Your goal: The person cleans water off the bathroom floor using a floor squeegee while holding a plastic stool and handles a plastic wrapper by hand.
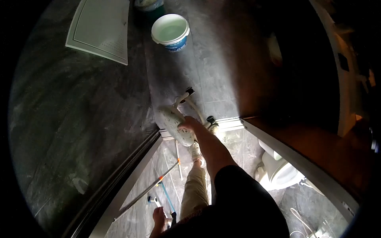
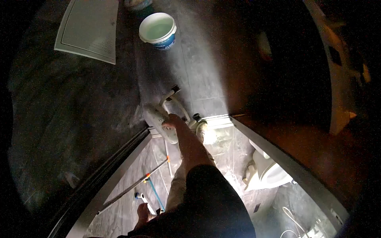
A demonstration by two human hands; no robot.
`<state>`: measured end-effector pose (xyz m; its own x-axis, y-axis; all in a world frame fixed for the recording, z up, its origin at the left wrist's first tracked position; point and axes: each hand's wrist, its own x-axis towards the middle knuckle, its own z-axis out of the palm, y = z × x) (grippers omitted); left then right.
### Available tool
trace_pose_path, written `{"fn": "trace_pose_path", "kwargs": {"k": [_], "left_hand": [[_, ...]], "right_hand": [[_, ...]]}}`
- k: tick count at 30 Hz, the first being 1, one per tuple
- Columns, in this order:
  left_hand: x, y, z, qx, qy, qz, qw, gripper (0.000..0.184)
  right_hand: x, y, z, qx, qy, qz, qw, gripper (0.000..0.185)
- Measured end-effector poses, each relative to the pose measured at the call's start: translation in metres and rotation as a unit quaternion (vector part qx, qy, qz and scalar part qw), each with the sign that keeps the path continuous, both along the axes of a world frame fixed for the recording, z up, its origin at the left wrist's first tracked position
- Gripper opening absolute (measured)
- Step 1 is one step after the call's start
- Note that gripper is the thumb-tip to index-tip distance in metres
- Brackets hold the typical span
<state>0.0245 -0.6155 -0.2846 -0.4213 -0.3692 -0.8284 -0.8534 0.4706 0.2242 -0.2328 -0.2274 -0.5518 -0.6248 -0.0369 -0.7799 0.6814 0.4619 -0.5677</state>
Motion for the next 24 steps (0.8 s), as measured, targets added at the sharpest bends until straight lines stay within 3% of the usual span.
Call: {"fn": "trace_pose_path", "kwargs": {"k": [2, 3, 4, 5, 6, 7, 10, 12, 13, 14, 15, 16, 19, 20, 21, 22, 23, 24], "left_hand": [[0.006, 0.008, -0.001, 0.034, -0.014, 0.075, 0.997, 0.015], [0.023, -0.004, -0.015, 0.050, -0.015, 0.103, 0.993, 0.016], [0.025, 0.002, -0.021, 0.041, -0.049, 0.136, 0.989, 0.017], [0.029, 0.007, -0.022, 0.061, -0.046, 0.093, 0.993, 0.017], [0.023, 0.027, -0.017, 0.083, -0.043, 0.049, 0.994, 0.017], [0.020, 0.044, -0.019, 0.049, -0.072, 0.087, 0.992, 0.018], [0.007, 0.075, -0.017, 0.104, -0.048, 0.032, 0.993, 0.020], [-0.002, 0.090, -0.021, 0.114, -0.063, 0.032, 0.991, 0.020], [-0.002, 0.093, -0.022, 0.110, -0.064, 0.051, 0.991, 0.019], [-0.006, 0.095, -0.021, 0.104, -0.063, 0.068, 0.990, 0.019], [-0.015, 0.097, -0.020, 0.106, -0.058, 0.063, 0.991, 0.019], [-0.027, 0.100, -0.019, 0.076, -0.036, -0.071, 0.994, 0.018], [-0.036, 0.081, -0.022, 0.107, 0.062, -0.096, 0.988, 0.017], [-0.044, 0.075, -0.027, 0.106, -0.007, 0.050, 0.993, 0.018], [-0.050, 0.061, -0.036, 0.117, -0.031, 0.089, 0.989, 0.019], [-0.065, 0.078, -0.020, 0.056, 0.006, 0.006, 0.998, 0.017], [-0.080, 0.086, -0.010, 0.054, 0.008, 0.016, 0.998, 0.016], [-0.094, 0.087, -0.003, 0.054, 0.011, 0.024, 0.998, 0.015]], "right_hand": [[-0.013, 0.006, -0.037, -0.104, 0.057, -0.054, 0.991, 0.058], [-0.026, 0.014, -0.038, -0.162, -0.013, -0.045, 0.986, 0.052], [-0.035, 0.012, -0.068, -0.133, 0.023, -0.042, 0.990, 0.047], [-0.035, 0.013, -0.097, -0.141, 0.003, -0.087, 0.986, 0.047], [-0.041, 0.018, -0.099, -0.147, -0.017, -0.131, 0.980, 0.047], [-0.053, 0.025, -0.099, -0.147, -0.021, -0.128, 0.981, 0.047], [-0.059, 0.025, -0.095, -0.040, -0.122, -0.059, 0.990, 0.048], [-0.049, 0.017, -0.088, 0.055, 0.162, -0.151, 0.974, 0.043], [-0.040, 0.007, -0.086, 0.043, 0.187, -0.201, 0.961, 0.056], [-0.028, -0.001, -0.099, 0.128, 0.203, -0.113, 0.964, 0.062], [-0.022, 0.002, -0.075, 0.193, 0.248, -0.033, 0.949, 0.057], [-0.017, 0.010, -0.044, 0.258, 0.289, 0.050, 0.921, 0.053], [0.002, 0.034, 0.022, 0.123, 0.122, 0.173, 0.969, 0.037], [0.023, 0.043, 0.023, 0.076, 0.090, 0.181, 0.977, 0.032], [0.058, 0.049, 0.000, 0.062, 0.140, 0.177, 0.972, 0.028], [0.089, 0.061, -0.029, 0.050, 0.190, 0.174, 0.965, 0.026], [0.107, 0.085, -0.031, 0.010, 0.112, 0.300, 0.947, 0.029], [0.108, 0.120, 0.048, 0.035, 0.061, 0.334, 0.940, 0.035]]}}
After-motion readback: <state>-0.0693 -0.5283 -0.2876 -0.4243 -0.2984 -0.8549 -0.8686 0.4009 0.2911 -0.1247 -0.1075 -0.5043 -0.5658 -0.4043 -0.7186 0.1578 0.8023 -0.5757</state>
